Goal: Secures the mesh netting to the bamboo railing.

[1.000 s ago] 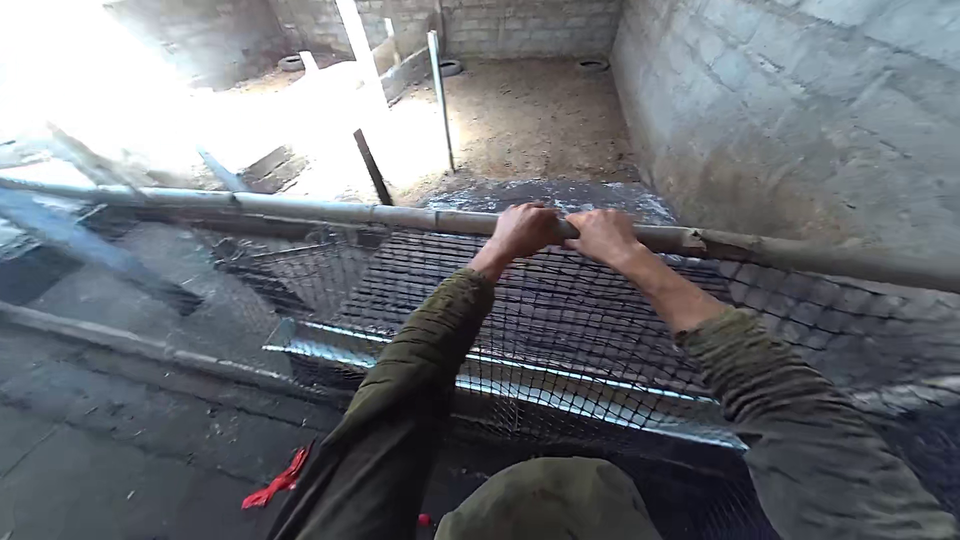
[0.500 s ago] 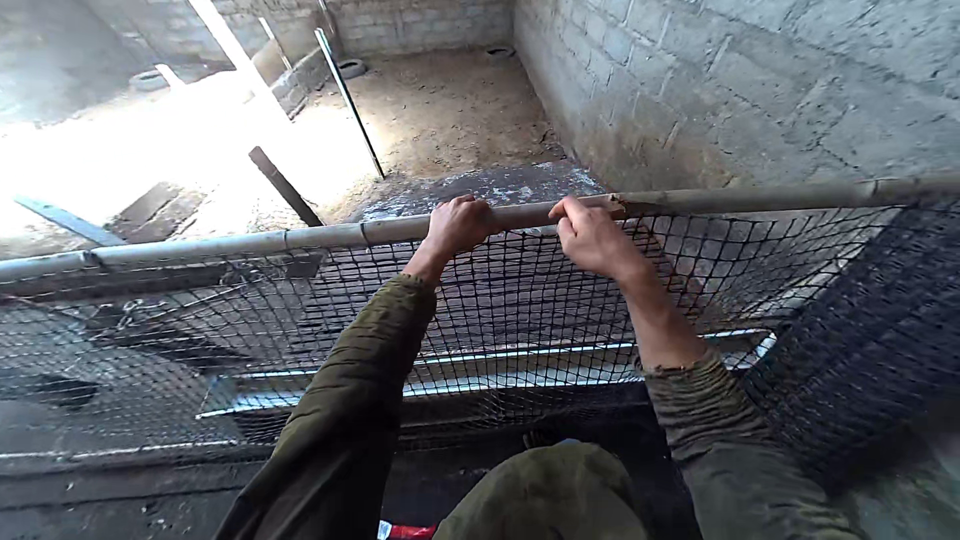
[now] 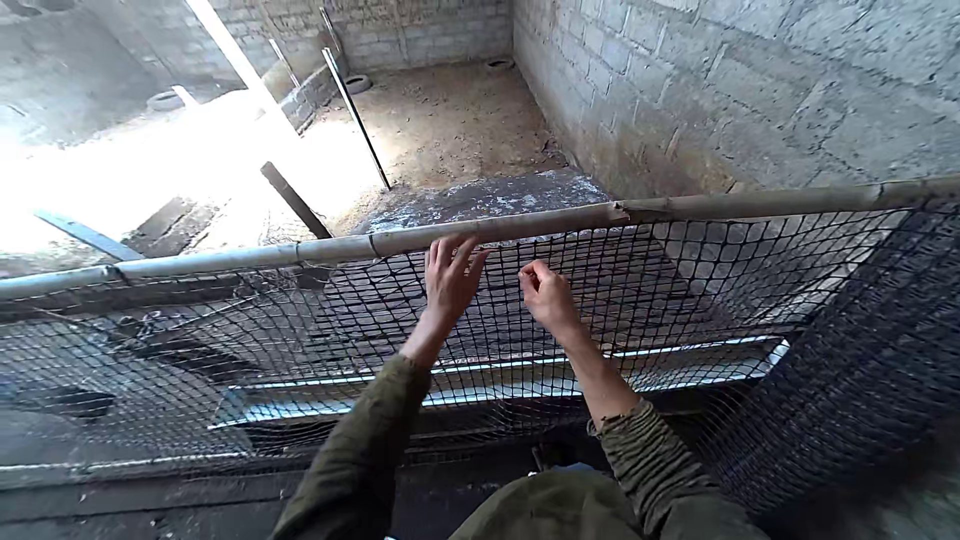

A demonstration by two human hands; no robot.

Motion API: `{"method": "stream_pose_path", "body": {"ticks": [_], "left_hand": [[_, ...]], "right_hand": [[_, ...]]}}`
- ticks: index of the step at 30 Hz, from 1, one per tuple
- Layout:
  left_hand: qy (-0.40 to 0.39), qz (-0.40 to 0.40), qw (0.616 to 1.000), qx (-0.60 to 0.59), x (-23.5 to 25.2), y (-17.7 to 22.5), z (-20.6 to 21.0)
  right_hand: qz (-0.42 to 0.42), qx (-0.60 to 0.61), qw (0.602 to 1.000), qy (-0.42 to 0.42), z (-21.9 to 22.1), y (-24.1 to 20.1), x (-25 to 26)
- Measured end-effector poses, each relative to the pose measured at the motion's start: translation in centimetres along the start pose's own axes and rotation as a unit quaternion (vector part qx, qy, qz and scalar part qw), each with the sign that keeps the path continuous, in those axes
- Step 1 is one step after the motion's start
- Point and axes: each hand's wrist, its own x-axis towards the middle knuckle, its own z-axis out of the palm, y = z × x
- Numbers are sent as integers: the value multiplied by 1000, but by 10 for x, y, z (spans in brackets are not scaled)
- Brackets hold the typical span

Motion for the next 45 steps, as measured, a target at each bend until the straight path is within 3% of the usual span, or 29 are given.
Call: {"method": "stream_pose_path", "body": {"ticks": [2, 5, 7, 14, 19, 22, 26, 31, 40, 42, 45], "left_hand": [[18, -113, 992, -46, -23, 13, 10], [-48, -279, 952, -115, -28, 22, 21], [-77, -340, 926, -142, -19, 24, 26], [17, -307, 932, -190, -30, 23, 50], [39, -319, 915, -245, -39, 27, 50], [37, -347, 893, -284, -41, 32, 47], [38, -377, 856, -352, -41, 34, 41], [37, -402, 794, -455, -42, 27, 38], [98, -537, 593, -592, -28, 40, 33], [110, -538, 583, -599, -30, 41, 34], [147, -515, 604, -590, -35, 43, 38]], "right_hand": [[-6, 5, 999, 43, 8, -2, 4], [-17, 15, 997, 75, 21, -2, 9], [-21, 11, 997, 78, 27, -4, 14], [-46, -2, 995, 88, 40, -3, 30], [-136, -50, 976, 164, 56, -2, 21], [-90, -13, 987, 136, 62, -8, 23], [-21, 95, 994, 47, 60, -14, 29], [18, 233, 972, -29, 61, -6, 35], [8, 218, 972, -83, 52, 0, 44], [8, 236, 967, -97, 49, 2, 44], [10, 234, 966, -110, 43, 1, 43]]}}
